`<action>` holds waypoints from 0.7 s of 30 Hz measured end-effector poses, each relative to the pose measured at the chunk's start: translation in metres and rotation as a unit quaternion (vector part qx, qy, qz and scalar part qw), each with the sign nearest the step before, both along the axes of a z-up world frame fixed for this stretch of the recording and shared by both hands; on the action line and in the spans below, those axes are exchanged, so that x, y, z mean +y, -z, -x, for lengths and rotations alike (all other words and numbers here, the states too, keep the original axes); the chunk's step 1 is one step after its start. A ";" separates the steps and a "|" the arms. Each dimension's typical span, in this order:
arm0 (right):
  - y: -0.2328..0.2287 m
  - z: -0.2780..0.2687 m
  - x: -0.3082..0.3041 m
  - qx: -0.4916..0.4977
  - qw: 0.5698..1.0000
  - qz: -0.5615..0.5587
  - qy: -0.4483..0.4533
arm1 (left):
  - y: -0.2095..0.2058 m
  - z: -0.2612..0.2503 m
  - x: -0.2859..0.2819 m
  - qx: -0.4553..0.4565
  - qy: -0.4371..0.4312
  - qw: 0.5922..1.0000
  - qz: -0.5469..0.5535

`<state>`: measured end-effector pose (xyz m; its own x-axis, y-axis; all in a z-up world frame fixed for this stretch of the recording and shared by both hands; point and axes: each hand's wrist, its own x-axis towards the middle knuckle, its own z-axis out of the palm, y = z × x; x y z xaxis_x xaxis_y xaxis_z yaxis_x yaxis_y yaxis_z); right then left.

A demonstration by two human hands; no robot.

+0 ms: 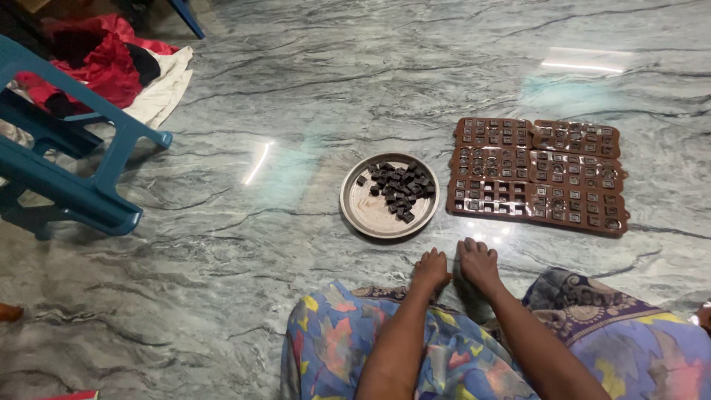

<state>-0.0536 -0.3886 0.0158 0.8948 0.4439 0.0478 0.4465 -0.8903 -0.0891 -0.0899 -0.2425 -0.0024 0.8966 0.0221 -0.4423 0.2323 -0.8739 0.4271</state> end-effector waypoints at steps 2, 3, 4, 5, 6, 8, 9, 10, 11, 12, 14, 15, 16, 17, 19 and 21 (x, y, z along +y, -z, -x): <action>-0.002 0.003 -0.003 0.021 1.000 -0.010 0.008 | -0.003 0.008 -0.003 -0.011 0.005 1.000 -0.002; -0.004 0.003 -0.004 0.032 0.999 -0.014 0.012 | -0.004 0.012 -0.005 -0.018 0.004 1.000 0.000; -0.006 0.004 -0.006 0.030 0.999 -0.019 0.014 | -0.006 0.015 -0.007 -0.025 0.004 1.000 0.002; -0.008 0.006 -0.007 0.029 0.999 -0.024 0.015 | -0.008 0.018 -0.008 -0.032 0.004 0.999 0.003; -0.009 0.008 -0.008 0.028 0.999 -0.029 0.016 | -0.010 0.020 -0.008 -0.037 0.004 0.999 0.005; -0.011 0.012 -0.010 0.039 0.998 -0.033 0.023 | -0.012 0.024 -0.010 -0.046 0.003 0.999 0.009; -0.012 0.014 -0.011 0.045 0.998 -0.034 0.027 | -0.012 0.027 -0.010 -0.035 0.006 0.999 0.008; -0.012 0.016 -0.013 0.054 0.998 -0.032 0.030 | -0.013 0.029 -0.009 -0.024 0.009 1.000 0.007; -0.013 0.019 -0.015 0.062 0.997 -0.030 0.033 | -0.014 0.031 -0.009 -0.013 0.012 1.000 0.006; -0.014 0.020 -0.014 0.070 0.996 -0.029 0.036 | -0.016 0.033 -0.008 -0.008 0.015 1.000 0.005; -0.017 0.022 -0.014 0.071 0.996 -0.034 0.034 | -0.019 0.037 -0.009 0.003 0.021 1.000 0.004; -0.017 0.024 -0.015 0.073 0.996 -0.036 0.032 | -0.020 0.041 -0.010 0.006 0.020 1.000 0.000; -0.018 0.026 -0.015 0.080 0.996 -0.035 0.035 | -0.020 0.046 -0.011 0.009 0.020 1.000 -0.003; -0.019 0.028 -0.014 0.088 0.995 -0.034 0.038 | -0.021 0.051 -0.012 0.013 0.020 1.000 -0.006; -0.020 0.034 -0.014 0.101 0.994 -0.032 0.039 | -0.022 0.062 -0.014 0.000 0.039 0.999 -0.006; -0.023 0.039 -0.015 0.111 0.993 -0.032 0.037 | -0.023 0.073 -0.020 -0.001 0.056 0.998 -0.016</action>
